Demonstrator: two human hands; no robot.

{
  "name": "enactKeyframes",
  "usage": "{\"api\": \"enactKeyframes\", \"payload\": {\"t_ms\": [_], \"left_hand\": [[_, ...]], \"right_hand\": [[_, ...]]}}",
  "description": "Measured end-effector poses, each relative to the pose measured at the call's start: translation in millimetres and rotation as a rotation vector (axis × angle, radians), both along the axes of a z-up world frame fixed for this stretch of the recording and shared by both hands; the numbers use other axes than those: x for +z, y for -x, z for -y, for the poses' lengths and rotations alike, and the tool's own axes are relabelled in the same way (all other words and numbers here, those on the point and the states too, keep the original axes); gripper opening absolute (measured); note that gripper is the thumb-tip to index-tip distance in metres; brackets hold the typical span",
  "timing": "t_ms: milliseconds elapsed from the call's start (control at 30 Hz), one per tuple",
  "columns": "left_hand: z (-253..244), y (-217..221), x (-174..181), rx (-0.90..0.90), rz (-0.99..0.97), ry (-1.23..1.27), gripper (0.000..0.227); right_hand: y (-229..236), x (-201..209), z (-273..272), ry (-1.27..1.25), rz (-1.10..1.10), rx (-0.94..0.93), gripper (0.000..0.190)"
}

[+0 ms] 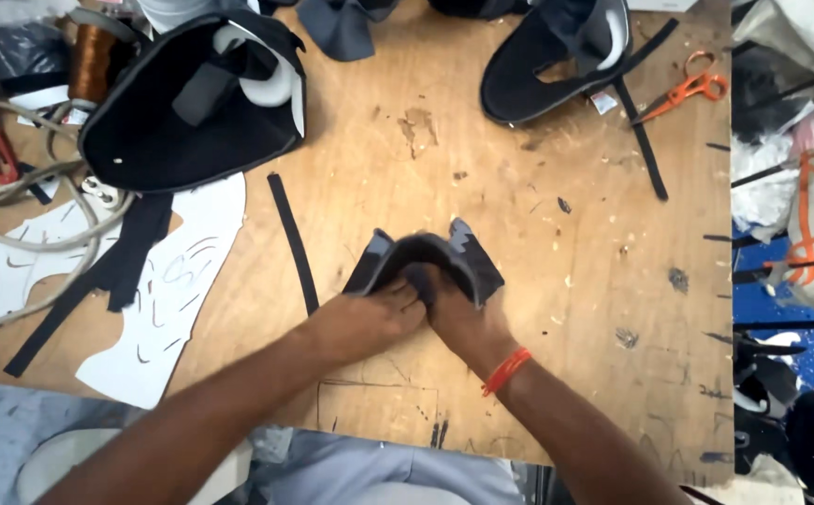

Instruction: The person works at a wooden table in a shoe workshop, pulling a black fabric shoe upper inside out and pressing and shaping it by hand, then works the piece over a white paper pattern, repeatedly folding and smoothing the upper and a foam shoe component to form the shoe part.

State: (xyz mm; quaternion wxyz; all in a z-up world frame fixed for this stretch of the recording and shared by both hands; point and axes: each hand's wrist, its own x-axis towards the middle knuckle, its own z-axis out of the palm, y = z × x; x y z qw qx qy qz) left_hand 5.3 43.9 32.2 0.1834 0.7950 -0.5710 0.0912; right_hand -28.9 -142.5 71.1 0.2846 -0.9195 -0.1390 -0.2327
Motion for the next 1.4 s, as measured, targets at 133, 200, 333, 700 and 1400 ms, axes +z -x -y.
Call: {"api": "enactKeyframes", "payload": {"t_ms": [133,200,333,700,1400], "left_hand": [[13,18,23,0.307,-0.233,-0.247,0.041],[20,21,19,0.431,-0.301,-0.301,0.044],[31,20,-19,0.556,0.001,-0.145,0.051],[39,-42,-25,0.158,-0.08,-0.07,0.066],[93,2,-47,-0.125,0.355,-0.266,0.052]], "right_hand": [[-2,19,-3,0.064,0.007,0.063,0.021],[-3,3,2,0.038,-0.006,0.039,0.021],[-3,-17,14,0.319,-0.068,0.064,0.048],[8,-45,18,0.274,-0.548,-0.055,0.025],[17,-20,64,0.004,-0.011,0.282,0.043]]}}
